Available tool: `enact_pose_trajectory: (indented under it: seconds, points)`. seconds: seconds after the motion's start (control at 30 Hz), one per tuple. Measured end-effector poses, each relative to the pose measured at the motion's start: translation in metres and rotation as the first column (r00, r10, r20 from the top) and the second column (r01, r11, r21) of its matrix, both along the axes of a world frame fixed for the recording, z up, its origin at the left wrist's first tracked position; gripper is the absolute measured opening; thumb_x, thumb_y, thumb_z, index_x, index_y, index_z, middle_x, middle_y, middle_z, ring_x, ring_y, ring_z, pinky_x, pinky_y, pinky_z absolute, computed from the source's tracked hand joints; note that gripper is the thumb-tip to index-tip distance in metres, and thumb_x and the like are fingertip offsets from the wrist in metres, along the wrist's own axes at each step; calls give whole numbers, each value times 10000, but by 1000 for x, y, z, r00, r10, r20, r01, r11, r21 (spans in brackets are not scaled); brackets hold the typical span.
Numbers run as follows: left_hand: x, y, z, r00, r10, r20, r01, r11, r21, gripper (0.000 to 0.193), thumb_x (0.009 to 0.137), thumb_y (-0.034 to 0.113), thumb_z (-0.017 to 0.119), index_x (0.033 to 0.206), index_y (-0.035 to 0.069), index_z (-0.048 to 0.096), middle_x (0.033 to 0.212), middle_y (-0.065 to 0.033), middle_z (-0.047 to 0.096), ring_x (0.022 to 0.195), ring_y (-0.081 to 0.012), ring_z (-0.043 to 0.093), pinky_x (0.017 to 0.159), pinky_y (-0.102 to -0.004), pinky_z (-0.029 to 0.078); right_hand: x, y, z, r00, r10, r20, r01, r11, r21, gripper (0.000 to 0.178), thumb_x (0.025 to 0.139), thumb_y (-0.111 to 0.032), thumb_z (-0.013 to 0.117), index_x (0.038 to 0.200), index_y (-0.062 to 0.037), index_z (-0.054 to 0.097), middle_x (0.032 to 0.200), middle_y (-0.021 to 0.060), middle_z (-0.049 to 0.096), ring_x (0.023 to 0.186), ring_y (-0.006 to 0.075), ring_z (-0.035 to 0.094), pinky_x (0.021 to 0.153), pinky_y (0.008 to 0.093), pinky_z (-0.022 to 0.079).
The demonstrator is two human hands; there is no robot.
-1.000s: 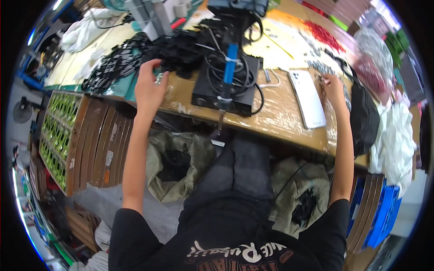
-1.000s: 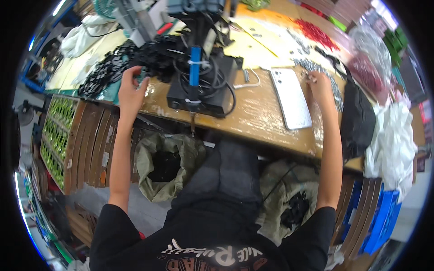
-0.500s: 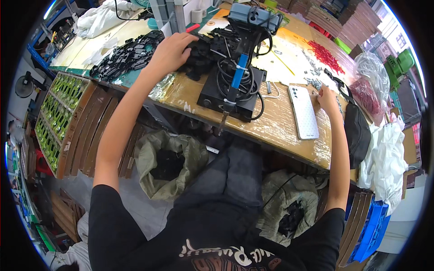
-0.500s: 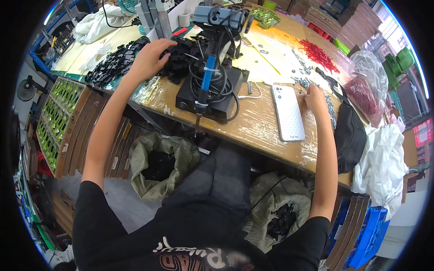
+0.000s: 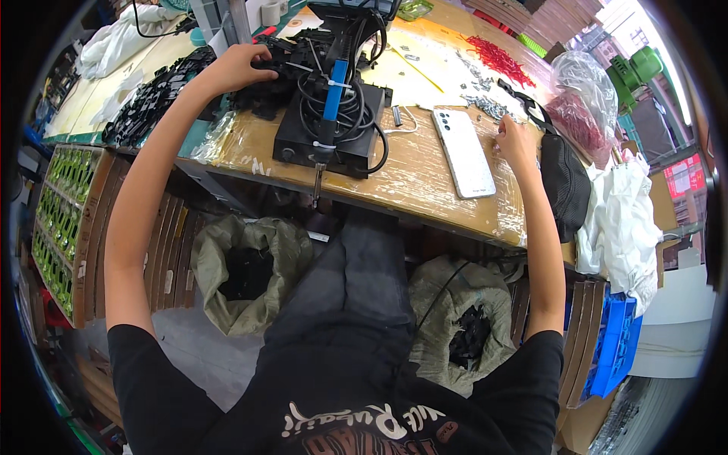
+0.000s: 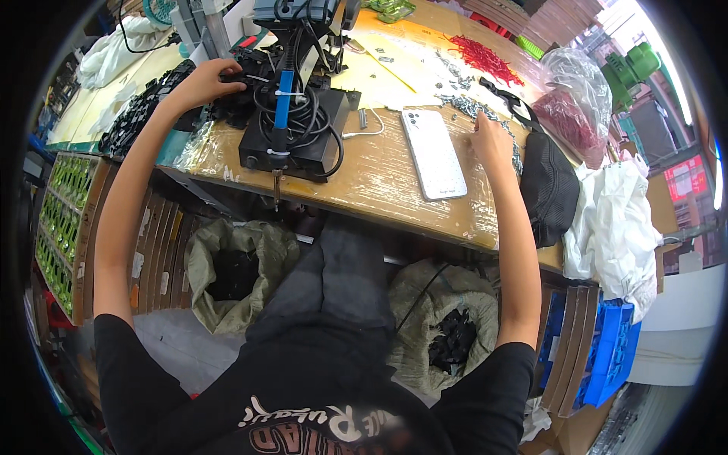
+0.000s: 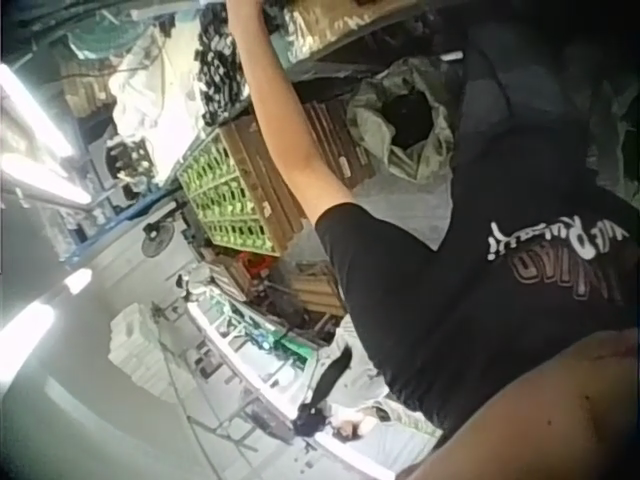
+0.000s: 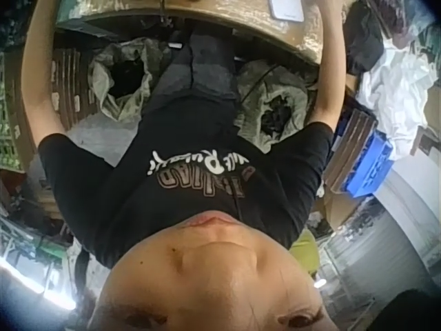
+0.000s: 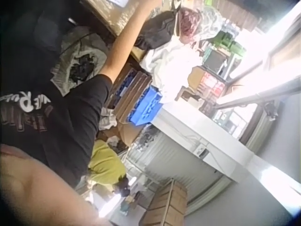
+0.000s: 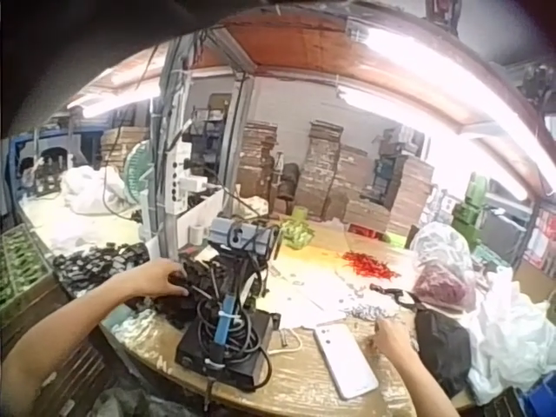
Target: The person assembles small plastic components into plastic housing by hand at a manufacturing workstation.
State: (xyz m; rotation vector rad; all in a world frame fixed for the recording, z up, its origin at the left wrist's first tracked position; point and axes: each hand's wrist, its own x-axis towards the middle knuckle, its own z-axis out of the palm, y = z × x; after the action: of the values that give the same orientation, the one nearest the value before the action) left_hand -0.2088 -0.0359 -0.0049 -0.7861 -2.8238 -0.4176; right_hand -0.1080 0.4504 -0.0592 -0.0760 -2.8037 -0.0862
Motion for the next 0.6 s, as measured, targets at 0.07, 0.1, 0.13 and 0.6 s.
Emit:
enact_pose_trajectory:
  seconds: [0.07, 0.1, 0.13, 0.6]
  points:
    - [-4, 1, 1, 996, -76, 47, 74, 997, 28, 315, 753, 266, 617, 930, 12, 559, 866, -179, 571, 854, -302, 545, 748, -347, 432, 5, -1, 0, 1000, -7, -7, 8, 1000, 24, 129, 703, -102, 508, 818, -43, 512, 731, 168, 591, 698, 335, 582, 599, 421, 444]
    - [-4, 1, -2, 996, -75, 51, 74, 997, 27, 315, 753, 266, 617, 930, 12, 559, 866, -179, 571, 854, -302, 545, 748, -347, 432, 7, -2, 0, 1000, -13, -15, 14, 999, 45, 136, 706, -109, 506, 827, -48, 508, 731, 162, 591, 693, 333, 583, 596, 422, 445]
    - [-3, -1, -4, 995, -87, -42, 90, 994, 65, 285, 757, 240, 601, 911, 3, 561, 839, -180, 574, 826, -308, 551, 730, -348, 435, 8, -3, -1, 1000, -18, -23, 19, 998, 66, 142, 710, -116, 503, 837, -54, 505, 732, 157, 591, 688, 330, 584, 594, 423, 446]
    - [-16, -51, 28, 895, 244, -374, -87, 917, 389, 293, 818, 292, 542, 965, 42, 580, 832, -106, 607, 739, -198, 577, 685, -267, 424, 15, -2, -5, 997, 29, -74, -15, 983, 183, 174, 705, -128, 515, 852, -43, 476, 765, 154, 587, 658, 311, 599, 557, 403, 471]
